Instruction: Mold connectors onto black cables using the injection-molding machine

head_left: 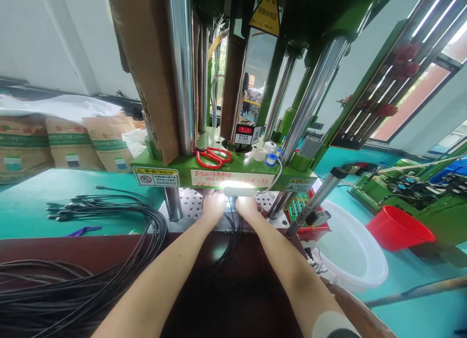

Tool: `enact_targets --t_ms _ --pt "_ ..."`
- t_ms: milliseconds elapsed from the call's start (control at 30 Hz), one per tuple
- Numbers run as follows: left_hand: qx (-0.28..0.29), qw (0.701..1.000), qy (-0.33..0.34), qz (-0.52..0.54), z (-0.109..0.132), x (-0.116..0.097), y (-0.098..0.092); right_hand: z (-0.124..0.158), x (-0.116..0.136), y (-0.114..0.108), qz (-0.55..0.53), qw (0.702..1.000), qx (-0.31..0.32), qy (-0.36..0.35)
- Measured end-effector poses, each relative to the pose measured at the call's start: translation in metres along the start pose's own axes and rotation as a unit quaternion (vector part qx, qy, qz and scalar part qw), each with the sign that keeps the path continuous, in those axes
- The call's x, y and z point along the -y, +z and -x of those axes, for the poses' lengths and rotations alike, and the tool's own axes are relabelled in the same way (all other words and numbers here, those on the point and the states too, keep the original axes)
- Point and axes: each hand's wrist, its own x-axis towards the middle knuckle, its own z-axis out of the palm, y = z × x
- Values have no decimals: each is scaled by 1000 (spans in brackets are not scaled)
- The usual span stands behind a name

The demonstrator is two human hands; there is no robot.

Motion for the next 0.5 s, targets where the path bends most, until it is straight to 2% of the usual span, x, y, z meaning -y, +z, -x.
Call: enact_targets --t_ms 133,300,500 --pt "-14 1000 0 0 2 -9 -7 -3 0 -8 -15 1000 2 -3" --pt "-12 999 39 15 12 -23 -10 -3 3 -9 -26 1000 -2 -15" --pt "1 998 52 34 11 -21 -4 -4 11 2 -17 1000 1 -13"
